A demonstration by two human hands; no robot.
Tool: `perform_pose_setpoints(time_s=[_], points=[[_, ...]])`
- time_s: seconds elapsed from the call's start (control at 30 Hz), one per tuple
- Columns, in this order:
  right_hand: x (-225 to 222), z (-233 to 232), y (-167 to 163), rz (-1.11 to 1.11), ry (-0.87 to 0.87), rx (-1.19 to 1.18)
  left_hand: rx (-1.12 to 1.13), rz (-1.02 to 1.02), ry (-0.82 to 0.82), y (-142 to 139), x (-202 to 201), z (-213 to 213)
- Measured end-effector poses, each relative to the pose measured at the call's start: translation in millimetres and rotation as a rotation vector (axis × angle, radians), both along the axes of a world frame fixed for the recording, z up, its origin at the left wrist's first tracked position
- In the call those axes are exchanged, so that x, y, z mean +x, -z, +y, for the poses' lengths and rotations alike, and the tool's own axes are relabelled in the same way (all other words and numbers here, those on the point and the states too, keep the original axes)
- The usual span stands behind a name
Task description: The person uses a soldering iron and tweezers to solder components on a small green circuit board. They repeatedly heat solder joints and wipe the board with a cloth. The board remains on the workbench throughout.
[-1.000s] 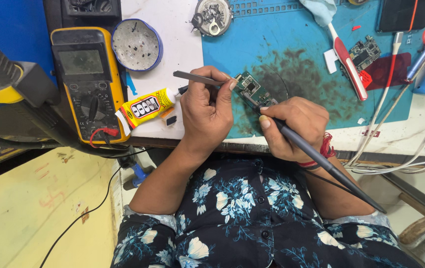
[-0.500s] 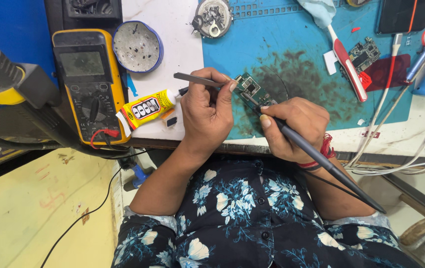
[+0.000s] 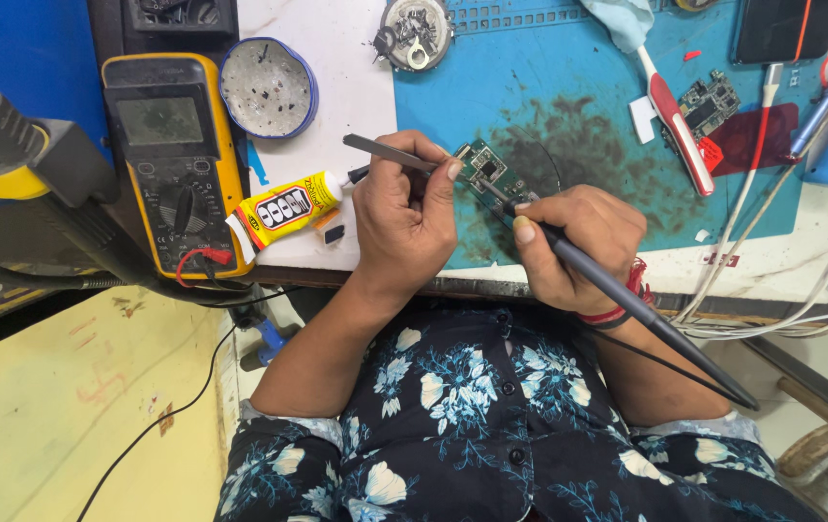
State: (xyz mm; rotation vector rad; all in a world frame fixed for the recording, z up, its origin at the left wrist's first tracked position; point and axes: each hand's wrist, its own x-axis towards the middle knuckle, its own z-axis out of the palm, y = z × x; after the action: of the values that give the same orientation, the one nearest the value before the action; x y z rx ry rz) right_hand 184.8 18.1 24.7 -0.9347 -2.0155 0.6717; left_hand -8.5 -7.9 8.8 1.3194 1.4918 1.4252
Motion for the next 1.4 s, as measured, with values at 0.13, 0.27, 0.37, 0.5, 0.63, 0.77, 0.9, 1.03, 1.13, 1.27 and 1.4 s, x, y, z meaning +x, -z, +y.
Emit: perform_pose_setpoints(time_s=[0.13,0.27,0.37,0.5,0.63,0.77,0.9,1.03,1.13,1.27,1.4], points=[[-1.3,0.3,-0.7,0.008,0.003,-0.001,0.002,0.017,0.001,-1.8,0.1,0.8],[-1.2,0.3,-0.7,0.001,0.006,-0.004,-0.003,0.02,0.001,-2.4,-0.3,1.1],[-1.0,0.4,-0.3,-0.002,0.0,-0.003,-0.002,0.016,0.0,-2.3,-0.7,1.0],[-1.4,0.3,0.5,0.003,0.001,0.0,-0.001,0.015,0.0,-1.9,-0.1,0.7],[-1.7,-0.2,0.3,0.009,0.016,-0.001,-0.003,0.016,-0.003,-1.6,-0.2,0.9],[-2.0,0.1,-0.6,0.006,-0.004,0.006,-0.006,0.022,0.0,-1.8,-0.6,0.7],[-3.0,0.5,-1.1,-0.014,0.001,0.032,-0.002,0.014,0.009,-1.6,0.3,0.7],[-2.4,0.0,-1.7,-0.026,-0.014,0.055,0.001,0.002,0.022,-1.3,0.6,0.3],[-1.0,0.2,-1.9,-0.046,-0.041,0.074,0.003,0.007,0.025,-1.0,0.6,0.5],[-1.0,0.3,-1.4,-0.054,-0.076,0.09,0.015,0.011,0.03,-1.0,0.6,0.6],[0.0,-0.7,-1.6,-0.094,-0.091,0.094,0.031,0.019,0.033,-0.7,0.7,1.4]])
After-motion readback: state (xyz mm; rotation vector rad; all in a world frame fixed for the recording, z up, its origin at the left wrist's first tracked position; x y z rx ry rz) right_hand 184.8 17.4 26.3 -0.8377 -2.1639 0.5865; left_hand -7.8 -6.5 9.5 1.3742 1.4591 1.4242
